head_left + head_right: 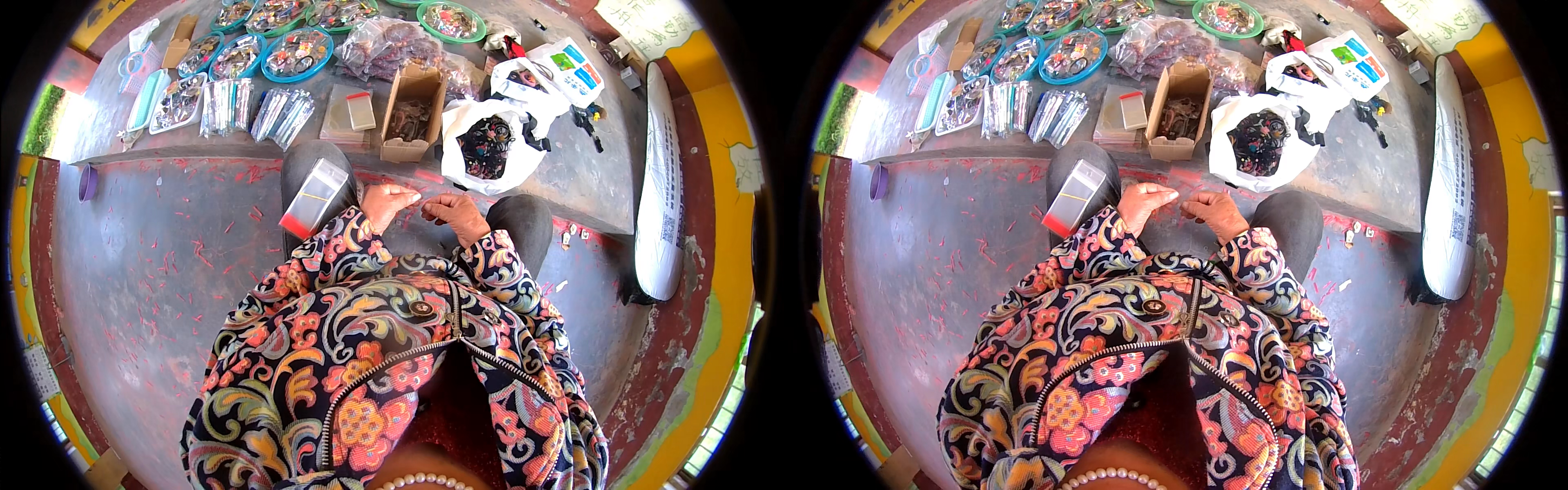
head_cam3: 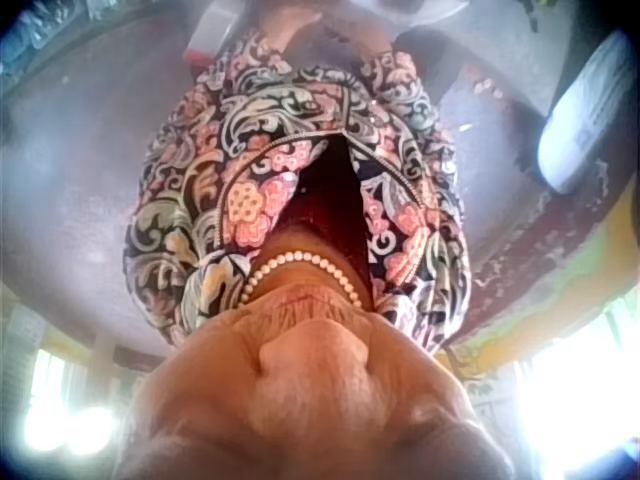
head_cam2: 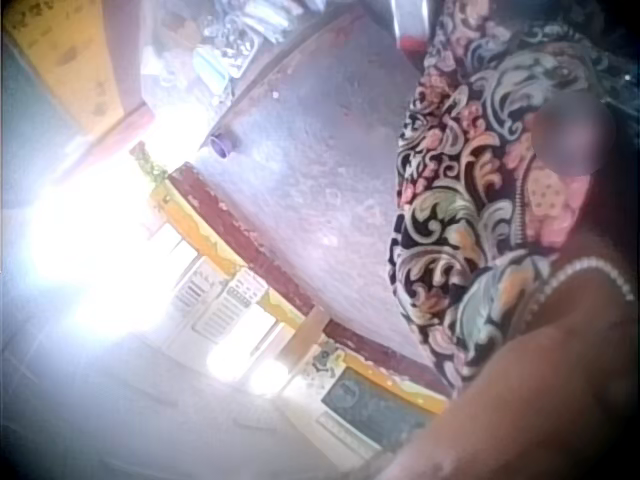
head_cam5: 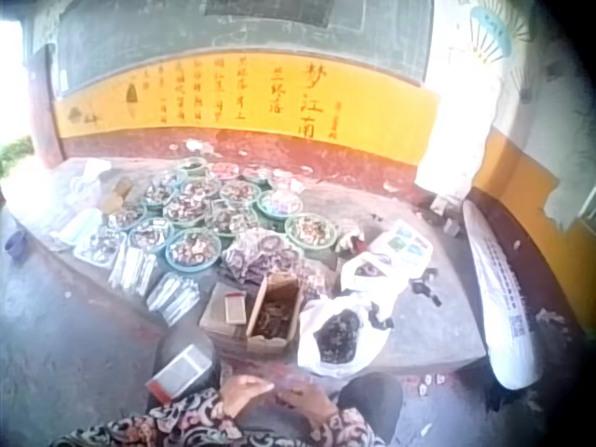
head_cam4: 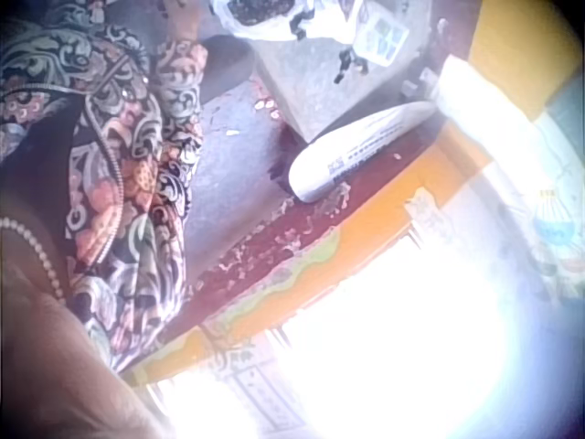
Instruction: The person sits on the floor and assembles small keychains by hand. They pick up small metal rings and charms, link them together, and place the finished items into a small plastic bag. The workspace is cluttered with various crafting supplies, including containers of parts and finished goods.
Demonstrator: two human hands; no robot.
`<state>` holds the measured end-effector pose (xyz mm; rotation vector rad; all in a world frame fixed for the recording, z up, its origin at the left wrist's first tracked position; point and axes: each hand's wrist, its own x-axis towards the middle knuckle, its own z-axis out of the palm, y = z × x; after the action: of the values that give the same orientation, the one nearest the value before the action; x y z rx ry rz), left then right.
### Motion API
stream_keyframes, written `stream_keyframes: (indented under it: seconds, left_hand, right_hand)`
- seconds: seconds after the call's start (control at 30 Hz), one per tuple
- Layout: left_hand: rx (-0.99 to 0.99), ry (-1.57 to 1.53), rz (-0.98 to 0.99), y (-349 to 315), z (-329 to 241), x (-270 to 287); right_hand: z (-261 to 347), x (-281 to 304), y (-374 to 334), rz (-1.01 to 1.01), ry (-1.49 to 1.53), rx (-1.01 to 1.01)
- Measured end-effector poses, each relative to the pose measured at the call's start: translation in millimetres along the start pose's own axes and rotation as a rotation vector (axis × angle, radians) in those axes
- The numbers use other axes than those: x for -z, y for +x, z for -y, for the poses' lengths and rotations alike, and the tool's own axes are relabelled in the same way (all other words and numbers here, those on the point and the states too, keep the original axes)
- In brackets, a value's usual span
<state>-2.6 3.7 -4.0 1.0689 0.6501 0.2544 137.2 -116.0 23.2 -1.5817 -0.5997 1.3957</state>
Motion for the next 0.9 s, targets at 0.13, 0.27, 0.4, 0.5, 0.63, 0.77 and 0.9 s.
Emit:
stream_keyframes:
  seconds: [0.13,0.27,0.4,0.5,0.63,0.77,0.9]
  left_hand:
    - [0.016,0.031,-0.008,-1.5,-3.6,-2.1]
    - [0.019,0.021,-0.007,-3.2,-5.1,-2.5]
    - [0.060,-0.055,-0.009,-4.5,-6.8,-3.2]
    - [0.059,-0.099,-0.028,-2.3,-3.1,-2.1]
    - [0.071,-0.094,-0.037,0.6,-1.2,-0.8]
    - [0.081,0.098,-0.048,-2.6,-8.4,-3.1]
    - [0.008,0.203,-0.021,-3.6,-7.2,-5.1]
  right_hand:
    - [-3.5,1.3,1.3,0.007,-0.002,0.004]
    - [-5.3,0.3,2.5,0.014,-0.011,0.004]
    - [-1.6,-5.1,-0.7,0.025,-0.013,-0.006]
    - [3.7,-7.6,-4.2,0.030,0.015,-0.023]
    - [7.1,2.3,-3.6,-0.174,-0.004,0.136]
    - [21.4,0.6,-11.6,-0.329,-0.274,0.401]
    - [39.3,-12.4,-24.2,-0.355,-0.532,0.500]
